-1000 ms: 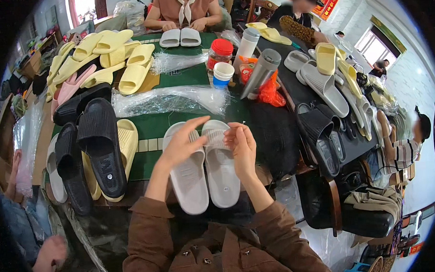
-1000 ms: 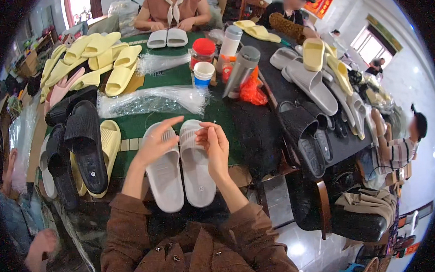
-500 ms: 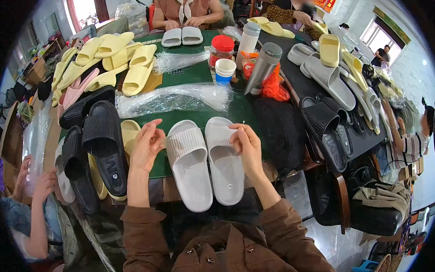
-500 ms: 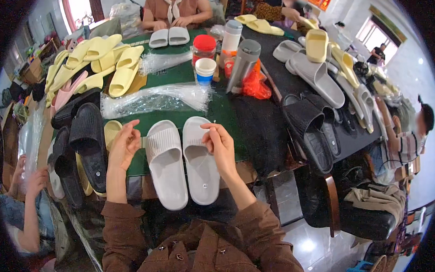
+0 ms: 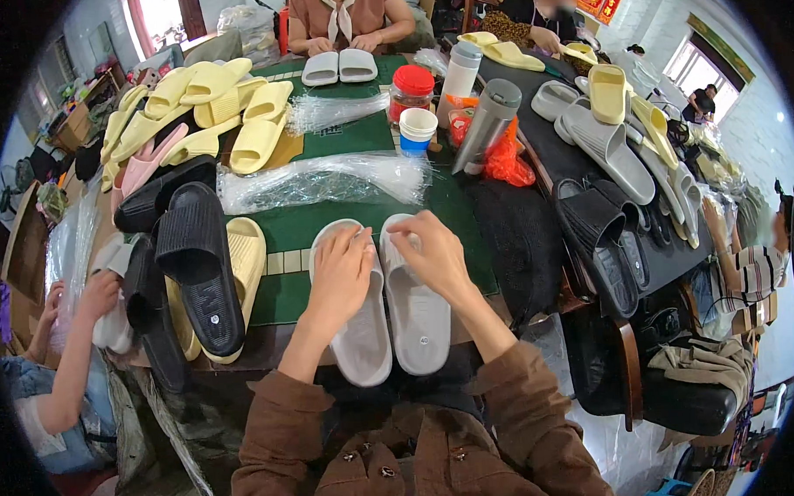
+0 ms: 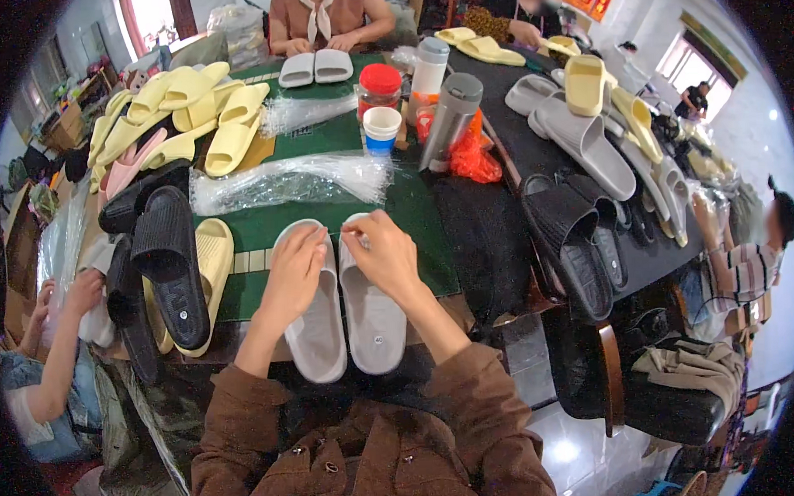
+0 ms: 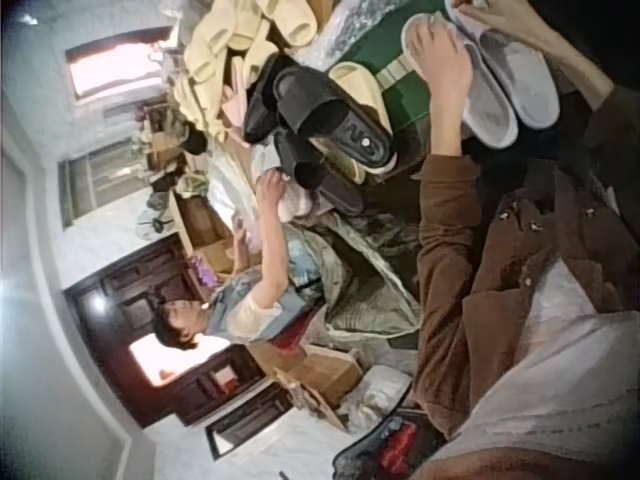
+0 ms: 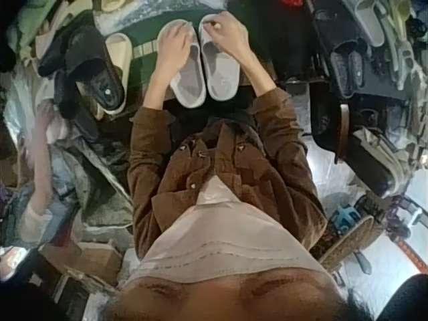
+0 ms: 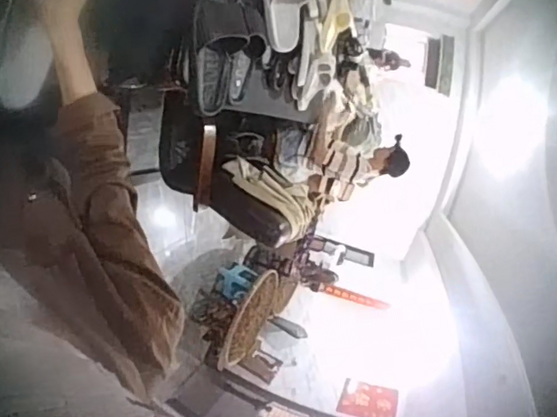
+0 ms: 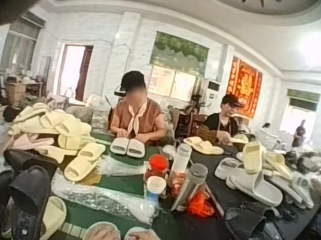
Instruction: The person assembles pairs of plastic slide sandals by inserting a thin white tie string through pre-punched holes in the straps. They handle multiple pairs in various colors including white, black, yellow, and pink, picking them up from a pile, threading the string, and placing the finished pairs on the table.
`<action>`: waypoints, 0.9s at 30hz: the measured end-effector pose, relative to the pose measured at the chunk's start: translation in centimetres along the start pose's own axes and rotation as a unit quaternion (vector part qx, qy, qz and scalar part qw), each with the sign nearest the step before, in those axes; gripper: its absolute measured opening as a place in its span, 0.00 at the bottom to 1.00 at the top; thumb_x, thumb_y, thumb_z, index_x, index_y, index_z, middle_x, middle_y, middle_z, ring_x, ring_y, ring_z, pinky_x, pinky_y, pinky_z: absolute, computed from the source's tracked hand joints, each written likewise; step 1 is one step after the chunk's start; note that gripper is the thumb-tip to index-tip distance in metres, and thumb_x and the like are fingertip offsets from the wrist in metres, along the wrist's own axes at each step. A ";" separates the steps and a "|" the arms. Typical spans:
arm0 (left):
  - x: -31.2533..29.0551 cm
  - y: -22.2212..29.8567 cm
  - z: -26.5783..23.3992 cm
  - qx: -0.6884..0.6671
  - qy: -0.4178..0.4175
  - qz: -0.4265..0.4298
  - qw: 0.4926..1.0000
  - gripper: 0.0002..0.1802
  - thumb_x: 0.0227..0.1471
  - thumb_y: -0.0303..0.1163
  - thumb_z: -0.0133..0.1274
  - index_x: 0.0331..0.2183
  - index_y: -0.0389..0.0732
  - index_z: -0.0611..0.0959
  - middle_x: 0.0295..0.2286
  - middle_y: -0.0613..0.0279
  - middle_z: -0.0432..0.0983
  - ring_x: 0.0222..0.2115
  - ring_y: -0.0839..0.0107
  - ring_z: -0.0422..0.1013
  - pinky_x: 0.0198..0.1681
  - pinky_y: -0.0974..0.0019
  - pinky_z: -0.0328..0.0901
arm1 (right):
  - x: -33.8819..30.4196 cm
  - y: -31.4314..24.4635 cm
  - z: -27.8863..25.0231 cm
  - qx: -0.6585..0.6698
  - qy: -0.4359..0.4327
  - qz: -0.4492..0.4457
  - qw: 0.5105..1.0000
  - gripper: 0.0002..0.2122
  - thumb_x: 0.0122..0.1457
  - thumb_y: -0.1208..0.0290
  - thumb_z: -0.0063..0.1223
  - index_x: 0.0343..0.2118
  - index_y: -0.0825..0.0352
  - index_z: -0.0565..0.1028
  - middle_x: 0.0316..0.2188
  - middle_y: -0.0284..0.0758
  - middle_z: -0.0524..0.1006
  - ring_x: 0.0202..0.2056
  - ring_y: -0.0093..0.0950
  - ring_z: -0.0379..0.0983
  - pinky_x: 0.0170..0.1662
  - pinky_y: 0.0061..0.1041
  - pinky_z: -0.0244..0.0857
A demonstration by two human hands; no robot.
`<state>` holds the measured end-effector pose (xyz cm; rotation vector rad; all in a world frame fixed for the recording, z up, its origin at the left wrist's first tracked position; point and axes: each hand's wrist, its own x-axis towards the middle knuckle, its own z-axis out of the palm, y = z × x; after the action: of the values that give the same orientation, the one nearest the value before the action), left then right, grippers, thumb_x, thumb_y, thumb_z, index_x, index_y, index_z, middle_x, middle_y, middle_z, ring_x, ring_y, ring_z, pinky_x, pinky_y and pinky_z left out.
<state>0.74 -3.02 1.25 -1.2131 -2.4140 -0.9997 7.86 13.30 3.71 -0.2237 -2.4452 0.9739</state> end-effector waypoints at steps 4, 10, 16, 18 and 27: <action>-0.3 0.1 1.5 0.043 0.005 -0.035 0.998 0.20 0.59 0.36 0.41 0.47 0.34 0.76 0.47 0.53 0.70 0.52 0.57 0.63 0.57 0.53 0.53 | 2.3 1.4 2.8 -0.106 -0.021 -0.021 0.994 0.06 0.51 0.69 0.54 0.31 0.61 0.80 0.36 0.36 0.76 0.32 0.42 0.76 0.37 0.39 0.70; 0.9 0.0 0.5 -0.077 -0.038 -0.086 0.993 0.23 0.61 0.38 0.36 0.49 0.32 0.74 0.47 0.50 0.71 0.51 0.54 0.64 0.57 0.53 0.54 | 4.5 2.3 4.3 -0.177 -0.145 -0.008 0.973 0.08 0.53 0.66 0.51 0.32 0.62 0.79 0.36 0.35 0.78 0.35 0.42 0.76 0.39 0.39 0.68; 2.0 -0.9 0.3 -0.122 0.045 -0.034 0.991 0.23 0.60 0.34 0.35 0.51 0.30 0.72 0.44 0.45 0.72 0.44 0.47 0.67 0.50 0.55 0.61 | 4.3 2.4 3.5 0.123 0.010 0.029 0.992 0.08 0.55 0.67 0.54 0.32 0.66 0.79 0.26 0.39 0.80 0.30 0.35 0.77 0.34 0.31 0.68; 1.6 -1.2 0.7 -0.122 0.045 -0.085 0.988 0.21 0.58 0.31 0.39 0.50 0.30 0.71 0.42 0.44 0.72 0.43 0.48 0.68 0.48 0.56 0.61 | 3.9 2.5 3.7 0.152 0.013 0.034 0.988 0.08 0.55 0.68 0.55 0.33 0.67 0.79 0.25 0.38 0.79 0.28 0.31 0.77 0.33 0.28 0.67; 3.0 -2.3 1.4 -0.189 0.102 -0.162 0.963 0.15 0.57 0.28 0.47 0.46 0.34 0.73 0.32 0.53 0.74 0.34 0.63 0.71 0.39 0.62 0.65 | 3.5 3.1 3.7 0.258 0.020 0.091 0.962 0.09 0.57 0.68 0.53 0.33 0.68 0.79 0.28 0.30 0.79 0.29 0.17 0.71 0.36 0.19 0.64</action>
<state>-2.83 -1.18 0.69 -0.7704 -2.3694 -1.6560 2.88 14.53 0.67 -0.2832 -2.0690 1.6276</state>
